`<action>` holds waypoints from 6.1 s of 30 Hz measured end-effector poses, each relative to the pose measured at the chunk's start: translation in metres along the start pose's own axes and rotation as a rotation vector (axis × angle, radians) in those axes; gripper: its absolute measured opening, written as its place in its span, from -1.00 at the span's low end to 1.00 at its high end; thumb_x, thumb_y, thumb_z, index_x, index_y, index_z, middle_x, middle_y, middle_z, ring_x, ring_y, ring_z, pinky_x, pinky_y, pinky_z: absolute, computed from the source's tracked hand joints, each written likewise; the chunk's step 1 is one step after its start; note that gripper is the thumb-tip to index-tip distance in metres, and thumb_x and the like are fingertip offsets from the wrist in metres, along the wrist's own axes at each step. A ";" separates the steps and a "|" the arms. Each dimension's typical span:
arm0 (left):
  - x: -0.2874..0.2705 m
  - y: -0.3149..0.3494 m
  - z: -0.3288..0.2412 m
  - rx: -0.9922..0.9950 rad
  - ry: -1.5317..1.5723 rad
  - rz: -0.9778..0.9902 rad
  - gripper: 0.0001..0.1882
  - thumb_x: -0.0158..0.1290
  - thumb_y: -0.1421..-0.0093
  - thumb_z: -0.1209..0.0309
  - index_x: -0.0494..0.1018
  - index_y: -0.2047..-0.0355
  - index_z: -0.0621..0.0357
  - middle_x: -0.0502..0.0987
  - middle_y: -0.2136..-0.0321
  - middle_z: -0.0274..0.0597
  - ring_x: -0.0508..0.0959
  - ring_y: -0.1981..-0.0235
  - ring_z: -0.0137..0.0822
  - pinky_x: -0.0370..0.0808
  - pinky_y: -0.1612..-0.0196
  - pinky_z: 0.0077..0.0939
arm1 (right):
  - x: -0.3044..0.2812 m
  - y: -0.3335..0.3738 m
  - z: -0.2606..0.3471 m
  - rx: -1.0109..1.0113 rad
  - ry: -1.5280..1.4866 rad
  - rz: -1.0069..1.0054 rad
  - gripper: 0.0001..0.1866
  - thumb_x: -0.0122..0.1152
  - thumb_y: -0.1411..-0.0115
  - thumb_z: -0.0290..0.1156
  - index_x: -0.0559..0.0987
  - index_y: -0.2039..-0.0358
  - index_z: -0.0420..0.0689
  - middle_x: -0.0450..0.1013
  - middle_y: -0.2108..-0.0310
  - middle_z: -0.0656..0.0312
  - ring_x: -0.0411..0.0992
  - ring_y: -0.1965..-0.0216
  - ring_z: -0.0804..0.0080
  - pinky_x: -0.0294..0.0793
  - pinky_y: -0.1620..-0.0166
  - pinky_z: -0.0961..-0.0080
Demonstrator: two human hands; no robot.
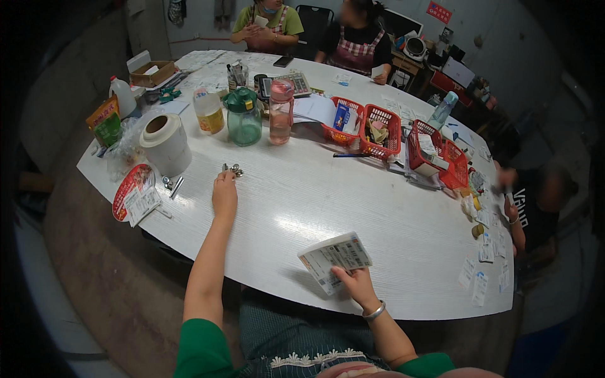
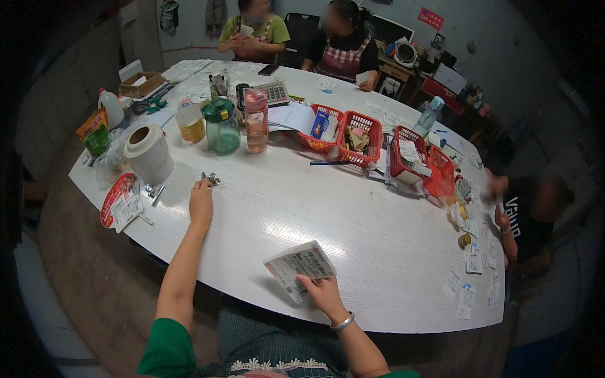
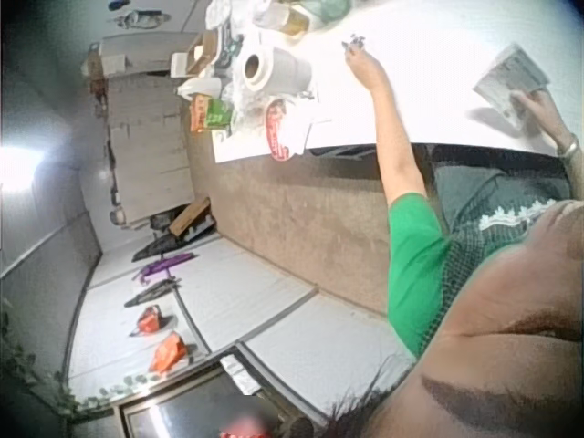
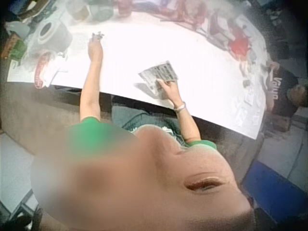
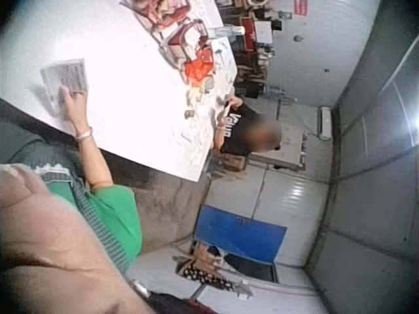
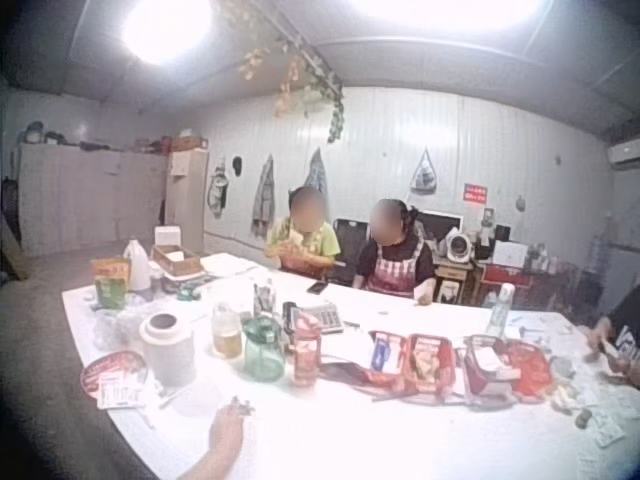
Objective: The person sorts through a stack of shipping labels on a table by hand and secures several labels together using metal clips.
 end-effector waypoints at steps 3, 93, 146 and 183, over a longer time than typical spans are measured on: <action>-0.007 0.002 -0.006 -0.001 -0.054 -0.026 -0.66 0.08 -0.01 0.49 0.35 0.15 0.14 0.36 0.08 0.03 0.37 0.08 -0.01 0.35 0.05 -0.30 | -0.012 0.016 -0.018 0.038 -0.039 -0.057 -0.65 0.23 -0.07 -0.44 0.47 0.16 -0.37 0.48 0.23 0.08 0.45 0.24 0.45 0.45 0.15 0.56; 0.042 0.157 -0.202 -0.317 0.991 0.703 -0.30 0.06 -0.11 0.52 -0.04 -0.20 0.07 0.36 0.18 -0.13 0.41 0.33 -0.47 0.39 0.27 -0.59 | -0.204 0.139 -0.048 -0.228 0.928 -0.615 -0.77 0.15 -0.08 -0.32 0.55 0.30 -0.17 0.49 0.34 0.17 0.43 0.24 0.32 0.41 0.21 0.44; -0.067 0.157 -0.353 -0.254 0.418 0.883 -0.46 -0.10 -0.17 0.56 0.06 -0.17 0.17 0.17 -0.13 -0.07 0.44 0.18 -0.39 0.36 0.12 -0.53 | -0.524 0.223 -0.052 1.071 0.669 -0.790 -0.59 0.29 0.04 -0.28 0.43 0.16 -0.10 0.44 0.17 0.08 0.41 0.12 0.15 0.39 0.11 0.24; 0.047 0.164 -0.257 0.636 -0.373 0.842 -0.46 -0.02 -0.11 0.26 0.22 -0.15 -0.16 0.03 -0.24 -0.13 -0.06 -0.27 -0.01 -0.22 -0.22 0.11 | -0.307 0.097 -0.018 0.334 -0.395 -0.754 -0.61 0.13 -0.13 -0.50 0.36 0.03 -0.33 0.44 0.15 0.17 0.37 0.14 0.53 0.35 0.08 0.59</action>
Point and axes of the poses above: each hand's wrist, its own y-axis away from the middle knuckle, its own x-axis out of the palm, z = x × y, the point moved 3 cm from there along -y, towards the middle knuckle
